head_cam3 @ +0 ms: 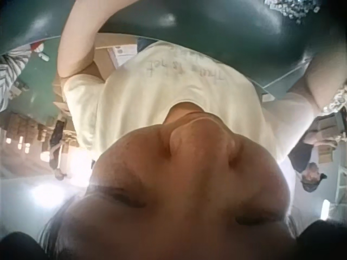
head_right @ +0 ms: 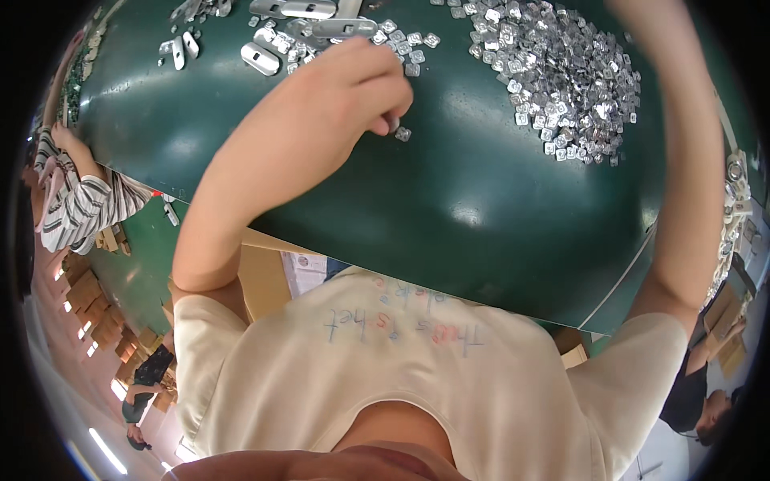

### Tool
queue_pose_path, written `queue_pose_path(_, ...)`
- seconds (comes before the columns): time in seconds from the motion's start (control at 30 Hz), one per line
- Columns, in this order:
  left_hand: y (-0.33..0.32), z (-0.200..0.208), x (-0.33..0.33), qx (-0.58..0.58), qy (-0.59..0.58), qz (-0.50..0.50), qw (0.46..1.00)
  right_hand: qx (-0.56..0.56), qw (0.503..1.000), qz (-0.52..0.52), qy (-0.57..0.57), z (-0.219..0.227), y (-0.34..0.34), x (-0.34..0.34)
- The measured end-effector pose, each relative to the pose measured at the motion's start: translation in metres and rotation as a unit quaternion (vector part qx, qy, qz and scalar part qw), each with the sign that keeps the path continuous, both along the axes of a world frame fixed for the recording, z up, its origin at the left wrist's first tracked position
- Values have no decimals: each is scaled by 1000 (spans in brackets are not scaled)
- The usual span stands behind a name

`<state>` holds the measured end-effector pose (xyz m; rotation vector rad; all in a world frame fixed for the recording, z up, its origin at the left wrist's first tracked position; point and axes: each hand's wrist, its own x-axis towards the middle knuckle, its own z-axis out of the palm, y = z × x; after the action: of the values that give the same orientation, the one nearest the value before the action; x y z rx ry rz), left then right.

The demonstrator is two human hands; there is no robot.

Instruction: Assembling small metal and plastic hardware components on a production line.

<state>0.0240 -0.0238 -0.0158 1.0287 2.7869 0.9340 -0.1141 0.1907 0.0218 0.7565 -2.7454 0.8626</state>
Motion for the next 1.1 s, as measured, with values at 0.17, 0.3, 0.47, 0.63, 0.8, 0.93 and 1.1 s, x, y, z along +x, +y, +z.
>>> queue_pose_path(0.17,-3,27,-32,-90,-192,-49,976,25,968,211,-132,-20,-18,109)
queue_pose_path(0.3,2,19,-20,166,-137,223,951,-10,988,144,-59,-39,-28,138)
queue_pose_path(0.47,-2,25,-25,446,-272,235,819,-27,977,208,-43,-56,-32,137)
queue_pose_path(0.63,16,36,-32,468,-353,223,779,-177,941,120,-261,-35,-11,134)
queue_pose_path(0.8,39,30,-20,478,-327,188,793,-268,918,28,-292,10,23,117)
queue_pose_path(0.93,56,5,-8,380,-148,165,898,-318,922,-2,-222,-5,34,114)
queue_pose_path(1.1,59,-17,-13,292,-80,171,938,14,985,151,80,-31,32,115)
